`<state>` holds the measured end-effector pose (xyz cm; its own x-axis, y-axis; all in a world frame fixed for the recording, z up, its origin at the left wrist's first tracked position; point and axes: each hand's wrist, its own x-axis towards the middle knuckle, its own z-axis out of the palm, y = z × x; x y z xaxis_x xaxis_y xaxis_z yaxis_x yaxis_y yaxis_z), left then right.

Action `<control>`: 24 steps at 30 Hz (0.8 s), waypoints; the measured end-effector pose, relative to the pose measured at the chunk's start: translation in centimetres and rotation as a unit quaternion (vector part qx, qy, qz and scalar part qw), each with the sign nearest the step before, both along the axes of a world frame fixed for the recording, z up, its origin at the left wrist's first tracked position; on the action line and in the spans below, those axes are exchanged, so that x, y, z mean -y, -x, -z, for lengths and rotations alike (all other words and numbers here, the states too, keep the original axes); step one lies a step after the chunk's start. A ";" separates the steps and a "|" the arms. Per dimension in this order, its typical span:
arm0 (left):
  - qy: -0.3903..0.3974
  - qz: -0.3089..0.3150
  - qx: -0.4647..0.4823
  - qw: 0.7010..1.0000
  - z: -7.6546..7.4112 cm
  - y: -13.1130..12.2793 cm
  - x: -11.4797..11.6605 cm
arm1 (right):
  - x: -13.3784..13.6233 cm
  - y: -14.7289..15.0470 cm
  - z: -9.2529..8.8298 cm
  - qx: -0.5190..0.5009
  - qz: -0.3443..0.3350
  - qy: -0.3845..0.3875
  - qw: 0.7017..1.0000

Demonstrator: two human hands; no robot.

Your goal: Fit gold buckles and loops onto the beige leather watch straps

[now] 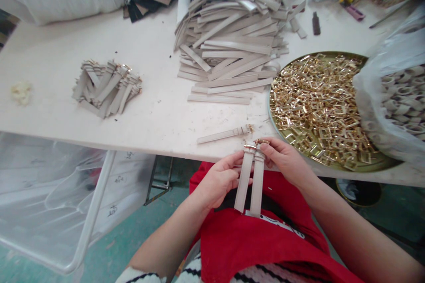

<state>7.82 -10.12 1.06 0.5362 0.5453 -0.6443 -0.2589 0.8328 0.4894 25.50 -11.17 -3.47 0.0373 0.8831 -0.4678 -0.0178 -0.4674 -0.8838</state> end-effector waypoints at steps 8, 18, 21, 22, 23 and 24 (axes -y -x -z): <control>-0.006 0.010 0.001 1.000 0.3 0.1 0.0 | -0.1 0.2 -0.3 0.008 0.005 0.001 1.000; -0.085 -0.047 -0.100 0.990 1.6 0.5 -0.3 | -0.4 0.4 -0.5 0.002 0.011 0.005 1.000; -0.143 -0.055 -0.171 0.973 0.8 1.1 -1.1 | -1.1 0.7 -0.4 0.012 0.027 -0.005 1.000; -0.161 -0.056 -0.188 0.967 0.6 1.4 -1.4 | -1.3 0.9 -0.4 0.019 0.029 -0.008 0.999; -0.180 -0.058 -0.203 0.961 0.5 1.7 -1.6 | -1.5 1.0 -0.3 0.029 0.030 -0.011 0.999; -0.198 -0.059 -0.215 0.955 0.4 1.9 -1.8 | -1.7 1.1 -0.3 0.047 0.028 -0.015 0.998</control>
<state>5.95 -8.34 0.65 0.1888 0.8317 -0.5221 -0.0435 0.5382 0.8417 24.44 -9.44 -3.19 0.1299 0.8920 -0.4330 0.0409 -0.4412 -0.8965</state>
